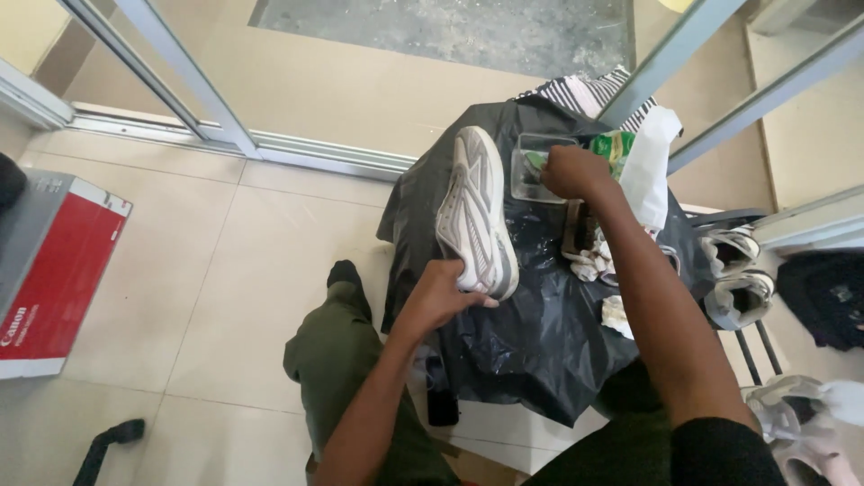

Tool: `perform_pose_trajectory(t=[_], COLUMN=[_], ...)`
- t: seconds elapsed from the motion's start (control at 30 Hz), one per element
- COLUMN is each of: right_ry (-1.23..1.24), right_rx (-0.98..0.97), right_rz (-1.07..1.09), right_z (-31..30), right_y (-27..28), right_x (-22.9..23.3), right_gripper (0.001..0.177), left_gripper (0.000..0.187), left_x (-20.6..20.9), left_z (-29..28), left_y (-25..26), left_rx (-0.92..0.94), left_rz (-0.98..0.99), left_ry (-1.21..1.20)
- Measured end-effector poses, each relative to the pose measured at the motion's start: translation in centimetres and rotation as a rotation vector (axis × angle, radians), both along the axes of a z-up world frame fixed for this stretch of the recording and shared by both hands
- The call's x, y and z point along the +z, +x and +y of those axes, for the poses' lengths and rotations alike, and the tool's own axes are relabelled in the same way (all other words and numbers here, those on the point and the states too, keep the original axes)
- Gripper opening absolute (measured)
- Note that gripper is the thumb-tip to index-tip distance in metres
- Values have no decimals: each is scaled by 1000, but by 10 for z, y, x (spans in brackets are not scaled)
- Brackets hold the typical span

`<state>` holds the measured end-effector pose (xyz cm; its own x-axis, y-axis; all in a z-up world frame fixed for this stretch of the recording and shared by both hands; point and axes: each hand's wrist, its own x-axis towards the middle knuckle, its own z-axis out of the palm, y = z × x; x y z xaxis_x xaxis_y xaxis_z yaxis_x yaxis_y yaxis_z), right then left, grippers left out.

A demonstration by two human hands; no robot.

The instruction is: The person removes the shoelaces from a white sneaker, then uses a green brush to scrub the shoe's upper and sole. The person repeatedly dips the brush into a small container of liquid and continues scrubbing different areas of the shoe.

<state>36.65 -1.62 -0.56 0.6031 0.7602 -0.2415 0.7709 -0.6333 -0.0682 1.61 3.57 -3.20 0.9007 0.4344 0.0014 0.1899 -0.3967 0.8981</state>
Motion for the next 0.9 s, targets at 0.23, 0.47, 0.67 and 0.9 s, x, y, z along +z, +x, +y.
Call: perform_pose_trajectory(t=[0.23, 0.47, 0.67, 0.9], right_ry=[483, 882, 872, 766], right_rx=[-330, -251, -1, 103], right_rz=[318, 176, -142, -328], right_z=[-54, -126, -182, -175], right_y=[3, -247, -309, -297], right_x=[-24, 94, -17, -40], right_gripper=[26, 29, 50, 57], left_gripper=[51, 46, 40, 64], left_x=[-9, 12, 12, -5], left_z=[3, -3, -10, -7], left_y=[3, -2, 1, 9], left_rx=[-6, 17, 53, 59], left_rz=[-42, -67, 13, 43], left_ry=[-48, -16, 14, 46])
